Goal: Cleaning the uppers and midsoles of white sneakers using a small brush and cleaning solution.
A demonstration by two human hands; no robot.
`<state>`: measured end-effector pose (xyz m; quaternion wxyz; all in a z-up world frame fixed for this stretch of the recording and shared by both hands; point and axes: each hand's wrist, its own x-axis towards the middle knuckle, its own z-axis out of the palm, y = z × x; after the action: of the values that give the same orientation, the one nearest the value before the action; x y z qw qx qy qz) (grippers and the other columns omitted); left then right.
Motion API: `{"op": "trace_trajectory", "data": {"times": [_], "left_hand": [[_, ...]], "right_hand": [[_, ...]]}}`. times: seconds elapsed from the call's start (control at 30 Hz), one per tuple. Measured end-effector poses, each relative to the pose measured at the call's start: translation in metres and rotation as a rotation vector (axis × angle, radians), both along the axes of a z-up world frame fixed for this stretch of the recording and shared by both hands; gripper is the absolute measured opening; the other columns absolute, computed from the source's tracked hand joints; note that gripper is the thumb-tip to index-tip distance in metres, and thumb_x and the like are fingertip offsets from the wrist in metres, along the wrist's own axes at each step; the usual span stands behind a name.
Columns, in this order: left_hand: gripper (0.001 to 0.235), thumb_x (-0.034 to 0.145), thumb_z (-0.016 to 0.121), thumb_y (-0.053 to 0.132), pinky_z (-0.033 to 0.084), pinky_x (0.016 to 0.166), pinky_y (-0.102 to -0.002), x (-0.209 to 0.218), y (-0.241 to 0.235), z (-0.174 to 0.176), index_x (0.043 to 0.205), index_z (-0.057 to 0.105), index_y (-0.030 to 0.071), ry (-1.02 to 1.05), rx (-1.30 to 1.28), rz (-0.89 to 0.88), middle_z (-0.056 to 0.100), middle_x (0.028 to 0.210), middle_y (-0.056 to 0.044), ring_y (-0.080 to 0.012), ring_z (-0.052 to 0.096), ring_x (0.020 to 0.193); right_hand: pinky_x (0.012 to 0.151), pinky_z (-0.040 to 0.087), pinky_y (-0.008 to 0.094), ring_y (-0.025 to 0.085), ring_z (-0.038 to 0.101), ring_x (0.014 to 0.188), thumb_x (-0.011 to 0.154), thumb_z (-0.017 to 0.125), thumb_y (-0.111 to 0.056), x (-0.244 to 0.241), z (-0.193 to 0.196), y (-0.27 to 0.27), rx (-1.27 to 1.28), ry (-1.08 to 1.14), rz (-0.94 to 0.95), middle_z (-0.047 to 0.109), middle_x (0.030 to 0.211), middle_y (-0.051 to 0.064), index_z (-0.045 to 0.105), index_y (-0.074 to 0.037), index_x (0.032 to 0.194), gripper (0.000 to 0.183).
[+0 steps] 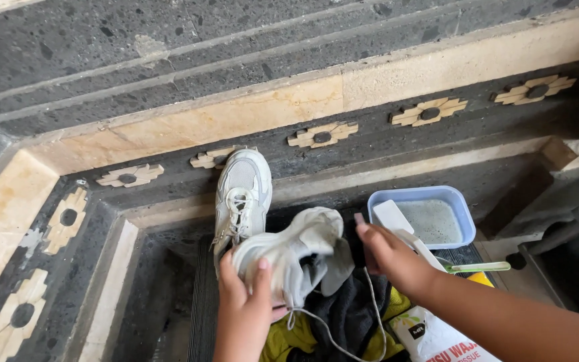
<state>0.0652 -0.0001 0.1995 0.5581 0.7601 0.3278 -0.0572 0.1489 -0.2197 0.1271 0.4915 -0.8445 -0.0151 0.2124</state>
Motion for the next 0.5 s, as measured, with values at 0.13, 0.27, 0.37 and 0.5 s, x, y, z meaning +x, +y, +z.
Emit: {"op": "trace_trajectory", "data": {"times": [0.13, 0.27, 0.37, 0.5], "left_hand": [[0.074, 0.093, 0.05, 0.042, 0.07, 0.074, -0.045, 0.007, 0.006, -0.006, 0.159, 0.021, 0.026, -0.032, -0.162, 0.107, 0.048, 0.157, -0.008, -0.0419, 0.082, 0.082], [0.076, 0.093, 0.054, 0.034, 0.07, 0.072, -0.047, 0.009, 0.01, -0.006, 0.161, 0.02, 0.033, -0.073, -0.185, 0.158, 0.044, 0.158, -0.006, -0.0332, 0.07, 0.07], [0.082, 0.091, 0.048, 0.044, 0.07, 0.083, -0.051, 0.009, 0.008, -0.002, 0.163, 0.009, 0.039, -0.012, -0.14, 0.122, 0.012, 0.171, -0.003, -0.0373, 0.076, 0.078], [0.113, 0.071, 0.053, 0.055, 0.07, 0.091, -0.051, 0.007, 0.0, 0.008, 0.162, -0.012, 0.039, 0.026, -0.098, 0.067, -0.014, 0.172, 0.001, -0.0417, 0.057, 0.137]], "right_hand": [[0.071, 0.051, 0.046, 0.031, 0.054, 0.072, 0.098, 0.038, -0.061, 0.0, 0.005, -0.001, 0.388, 0.412, -0.323, 0.054, 0.071, 0.02, 0.052, 0.002, 0.072, 0.069], [0.051, 0.042, 0.033, 0.035, 0.062, 0.082, 0.091, 0.012, -0.066, 0.006, 0.017, -0.018, 0.511, 0.642, 0.057, 0.061, 0.102, 0.024, 0.052, -0.003, 0.139, 0.089], [0.048, 0.043, 0.037, 0.047, 0.069, 0.072, 0.077, 0.028, -0.076, 0.014, -0.023, -0.037, 0.782, 0.692, 0.084, 0.057, 0.103, 0.022, 0.039, -0.024, 0.157, 0.095], [0.055, 0.048, 0.038, 0.048, 0.07, 0.082, 0.075, 0.034, -0.079, 0.013, -0.026, -0.039, 0.915, 0.674, 0.122, 0.068, 0.096, 0.034, 0.045, -0.022, 0.156, 0.099]]}}
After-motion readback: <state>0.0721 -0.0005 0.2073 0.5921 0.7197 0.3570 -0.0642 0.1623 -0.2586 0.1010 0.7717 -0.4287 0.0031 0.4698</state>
